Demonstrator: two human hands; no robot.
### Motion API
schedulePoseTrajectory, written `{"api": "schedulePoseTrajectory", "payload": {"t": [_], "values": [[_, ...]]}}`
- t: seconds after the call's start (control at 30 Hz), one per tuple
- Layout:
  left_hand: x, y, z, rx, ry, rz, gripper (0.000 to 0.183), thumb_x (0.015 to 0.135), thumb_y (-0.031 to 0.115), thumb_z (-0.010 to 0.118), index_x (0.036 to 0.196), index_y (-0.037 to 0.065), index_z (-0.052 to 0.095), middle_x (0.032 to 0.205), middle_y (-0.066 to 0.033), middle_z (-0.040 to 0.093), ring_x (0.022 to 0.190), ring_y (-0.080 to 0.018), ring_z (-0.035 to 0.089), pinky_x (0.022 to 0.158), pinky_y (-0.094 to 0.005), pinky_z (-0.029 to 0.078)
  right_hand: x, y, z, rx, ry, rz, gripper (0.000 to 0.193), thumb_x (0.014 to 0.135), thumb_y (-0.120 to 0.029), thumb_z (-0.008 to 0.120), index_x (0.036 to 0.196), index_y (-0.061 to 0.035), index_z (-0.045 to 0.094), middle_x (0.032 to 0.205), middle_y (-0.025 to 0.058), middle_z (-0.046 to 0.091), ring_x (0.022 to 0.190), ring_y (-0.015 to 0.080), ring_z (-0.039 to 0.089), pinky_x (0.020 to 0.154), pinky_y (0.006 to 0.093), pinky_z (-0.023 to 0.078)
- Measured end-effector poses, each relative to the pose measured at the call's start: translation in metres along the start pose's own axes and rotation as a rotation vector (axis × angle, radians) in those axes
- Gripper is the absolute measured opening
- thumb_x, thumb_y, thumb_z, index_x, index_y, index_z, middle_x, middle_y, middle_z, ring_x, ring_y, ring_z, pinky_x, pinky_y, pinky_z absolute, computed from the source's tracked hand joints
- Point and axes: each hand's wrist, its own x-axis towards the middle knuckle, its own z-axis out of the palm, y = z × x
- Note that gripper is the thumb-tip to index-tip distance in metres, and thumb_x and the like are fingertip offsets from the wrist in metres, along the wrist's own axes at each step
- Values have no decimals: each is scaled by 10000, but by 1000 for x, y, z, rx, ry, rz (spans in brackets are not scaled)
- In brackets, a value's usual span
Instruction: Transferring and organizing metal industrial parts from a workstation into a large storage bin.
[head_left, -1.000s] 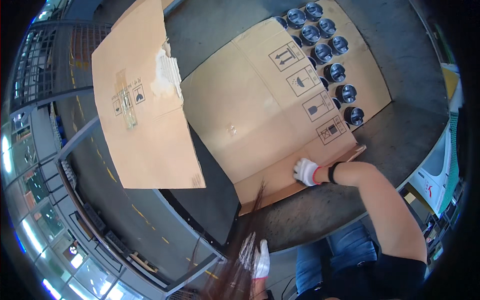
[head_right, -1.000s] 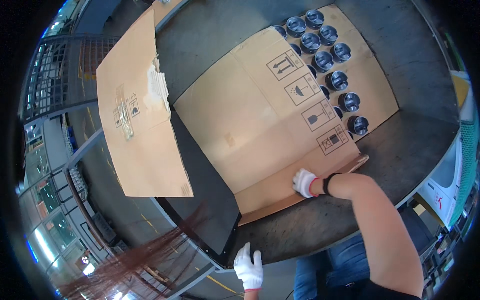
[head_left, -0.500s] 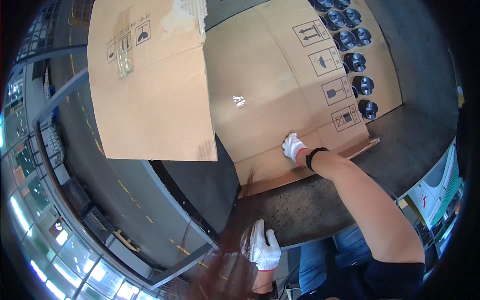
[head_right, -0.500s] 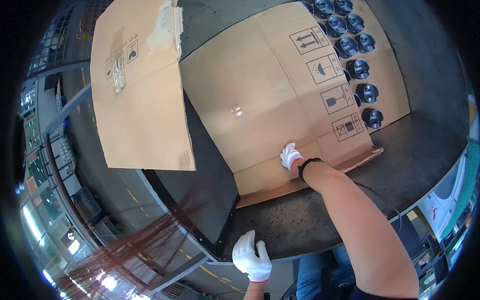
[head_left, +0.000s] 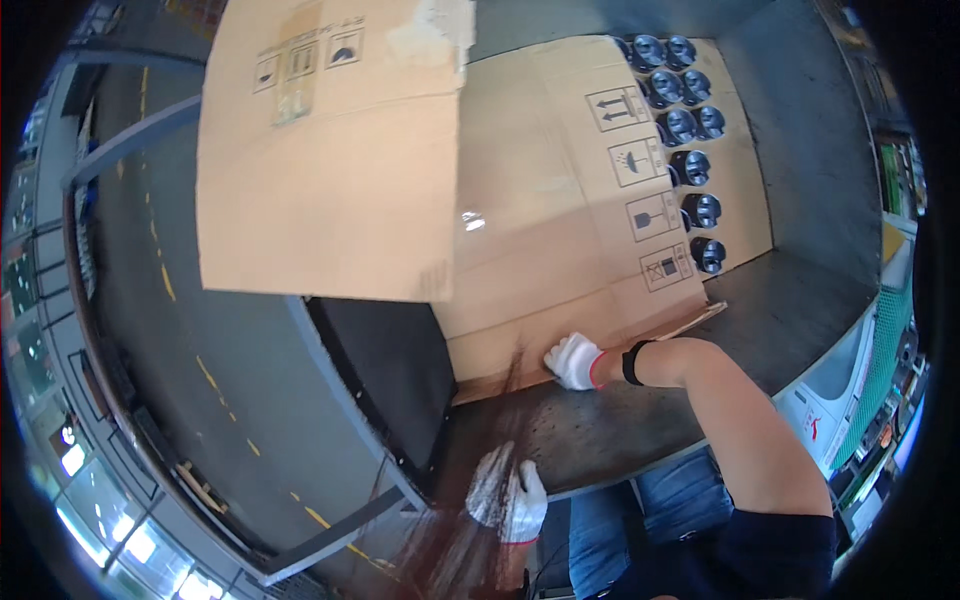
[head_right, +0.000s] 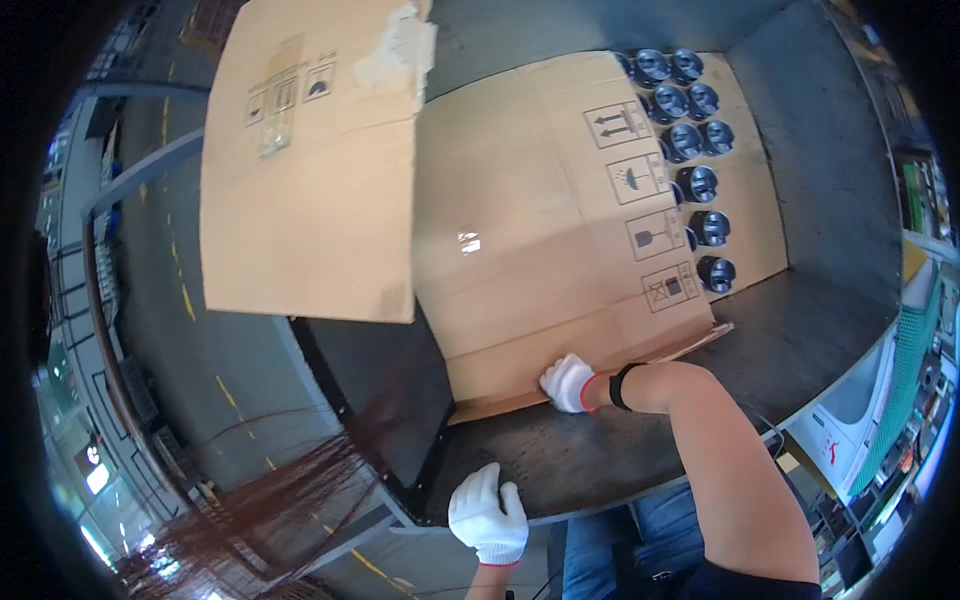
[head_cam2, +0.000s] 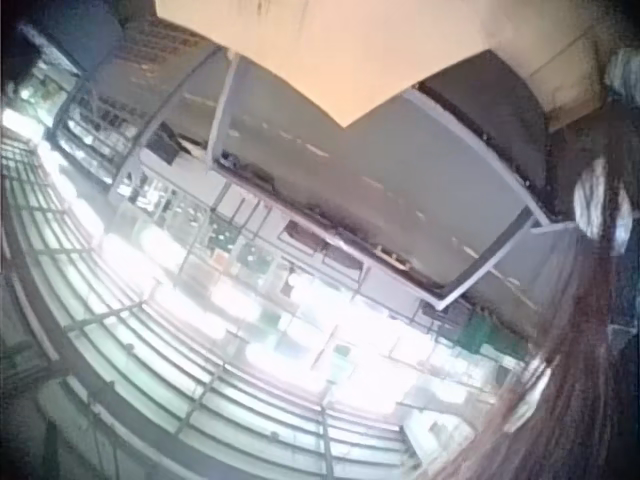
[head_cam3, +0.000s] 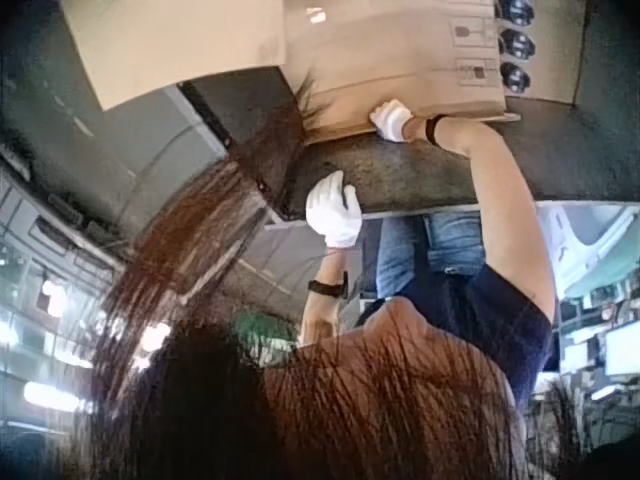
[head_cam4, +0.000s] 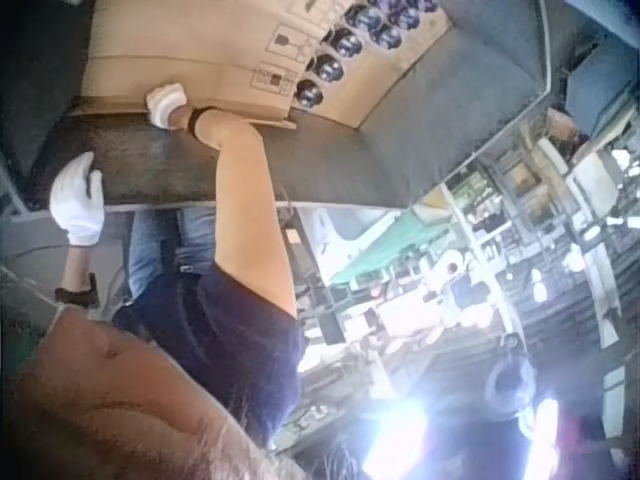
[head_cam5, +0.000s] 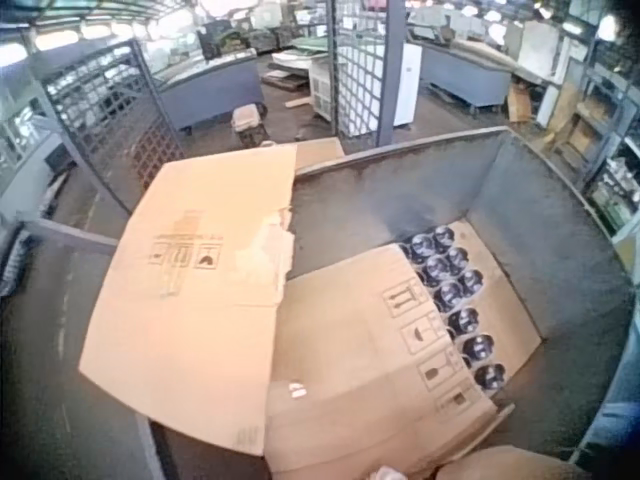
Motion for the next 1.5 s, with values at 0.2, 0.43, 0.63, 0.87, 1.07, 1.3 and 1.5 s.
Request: {"api": "schedulePoseTrajectory", "payload": {"t": [0.2,0.43,0.63,0.87,1.07,1.3,1.5], "values": [[-17,-17,2,-28,41,21,245,797,152,688,1013,39,709,959,-146,725,887,-349,696,846,-460,543,30,-6,26,-55,-64,-66,154,821,-178,673,876,-102,794,898,138,769,888,331,752,716,478,584],[-6,-11,-1,10,2,24,295,806,185,700,1068,51,709,973,-131,718,907,-312,688,864,-439,537,11,33,-89,185,-80,124,448,866,-408,691,1157,-69,719,1159,185,718,1114,387,668,947,491,527],[0,-8,-11,5,-26,-2,302,811,203,695,1073,53,703,968,-130,713,909,-306,683,871,-433,535,49,54,-111,128,-206,90,635,822,-476,763,1256,-20,684,1207,193,714,1144,380,669,960,475,529],[0,-11,-7,-40,-36,-7,292,814,206,687,1063,54,700,962,-132,708,898,-302,679,865,-432,531,73,72,-101,86,-329,56,698,810,-530,767,1264,-8,676,1191,204,718,1138,385,672,953,477,532],[-5,-12,-7,-13,-20,-20,295,804,206,694,1058,58,701,956,-123,709,882,-296,679,850,-429,529,73,36,-43,-108,-421,-25,472,812,-466,755,1019,-42,770,1013,176,756,978,390,722,810,506,578],[1,-14,1,-30,28,39,290,793,208,709,1042,60,702,941,-119,714,863,-300,692,811,-424,543,52,6,19,-225,-224,51,188,786,-146,689,916,-135,825,902,112,787,866,308,766,648,480,590],[4,-2,-12,73,-338,-69,286,831,253,714,1050,71,743,1009,-127,751,918,-317,719,847,-429,561,51,-4,5,-173,-302,23,233,834,-168,673,1012,-156,822,1061,70,785,997,281,749,719,486,598]]}}
